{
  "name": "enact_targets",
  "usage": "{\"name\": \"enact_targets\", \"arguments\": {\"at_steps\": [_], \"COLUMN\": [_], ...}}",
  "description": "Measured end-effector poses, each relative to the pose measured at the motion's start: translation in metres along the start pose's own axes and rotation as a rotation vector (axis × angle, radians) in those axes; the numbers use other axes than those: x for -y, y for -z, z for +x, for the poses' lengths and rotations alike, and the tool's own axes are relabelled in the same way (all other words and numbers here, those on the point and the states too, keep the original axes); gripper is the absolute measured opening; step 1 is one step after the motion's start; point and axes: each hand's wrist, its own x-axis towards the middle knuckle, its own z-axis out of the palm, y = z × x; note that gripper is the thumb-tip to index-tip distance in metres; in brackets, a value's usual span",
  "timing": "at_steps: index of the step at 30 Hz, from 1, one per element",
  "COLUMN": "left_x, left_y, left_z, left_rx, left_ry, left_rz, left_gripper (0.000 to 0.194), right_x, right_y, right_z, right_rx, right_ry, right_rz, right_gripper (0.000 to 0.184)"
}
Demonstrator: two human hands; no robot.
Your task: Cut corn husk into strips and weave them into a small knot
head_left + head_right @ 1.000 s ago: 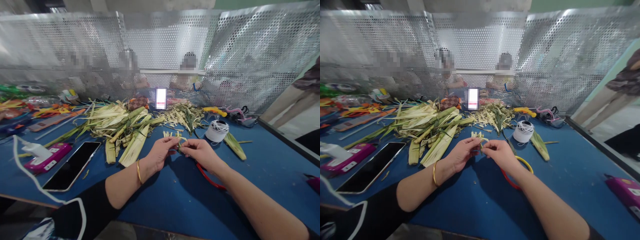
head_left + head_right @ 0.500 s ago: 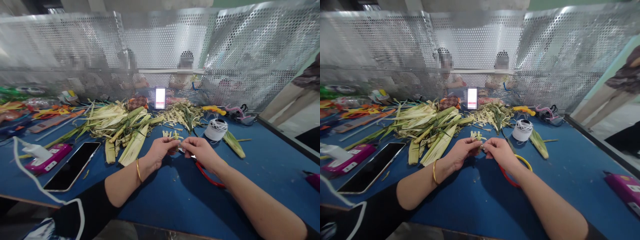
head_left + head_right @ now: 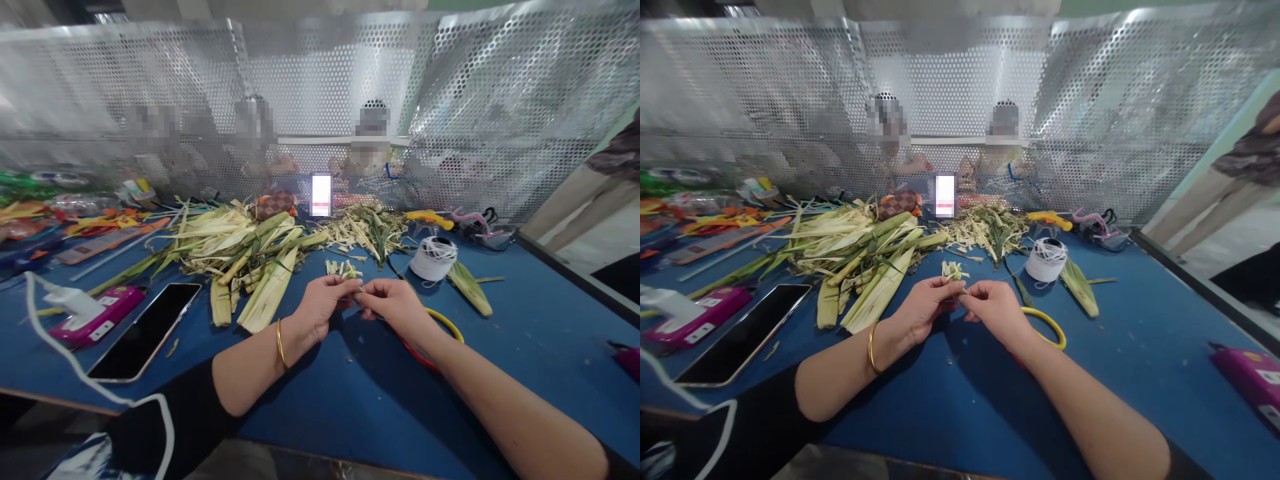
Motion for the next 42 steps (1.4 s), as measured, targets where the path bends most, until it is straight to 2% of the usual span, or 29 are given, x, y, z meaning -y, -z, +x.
{"name": "enact_targets", "arguments": {"at_steps": [9, 11, 16, 21, 23, 25, 28, 31, 35, 38, 42], "left_x": [-0.003, -0.003, -0.003, -0.003, -0.003, -0.003, -0.003, -0.003, -0.004, -0.005, -0.005], "left_y": [0.001, 0.001, 0.0, -0.001, -0.001, 0.0, 0.001, 0.003, 0.004, 0.004, 0.007], "left_z": [0.002, 0.002, 0.001, 0.002, 0.002, 0.002, 0.004, 0.006, 0.007, 0.006, 0.007], "left_rx": [0.043, 0.043, 0.015, -0.003, -0.005, 0.013, 0.083, 0.156, 0.253, 0.298, 0.304], "left_ry": [-0.135, -0.144, -0.154, -0.188, -0.18, -0.173, -0.17, -0.185, -0.171, -0.129, -0.067], "left_rz": [0.152, 0.161, 0.175, 0.189, 0.189, 0.199, 0.221, 0.218, 0.201, 0.171, 0.096], "left_gripper": [0.03, 0.028, 0.029, 0.035, 0.037, 0.037, 0.038, 0.039, 0.04, 0.04, 0.038], "right_x": [0.009, 0.009, 0.003, -0.003, -0.003, -0.001, 0.002, 0.004, 0.009, 0.013, 0.013], "right_y": [0.008, 0.008, 0.006, 0.004, 0.004, 0.003, 0.006, 0.011, 0.018, 0.021, 0.022], "right_z": [-0.001, -0.001, 0.0, 0.001, 0.0, 0.0, -0.001, 0.0, 0.0, 0.0, 0.001], "right_rx": [0.082, 0.056, 0.016, -0.012, -0.018, -0.006, 0.063, 0.153, 0.217, 0.206, 0.166], "right_ry": [-0.246, -0.204, 0.065, 0.117, 0.114, 0.052, -0.099, -0.17, -0.181, -0.149, -0.075], "right_rz": [0.191, 0.16, -0.021, -0.182, -0.215, -0.167, -0.007, 0.089, 0.193, 0.201, 0.118], "right_gripper": [0.023, 0.023, 0.021, 0.021, 0.022, 0.022, 0.024, 0.029, 0.034, 0.036, 0.035]}}
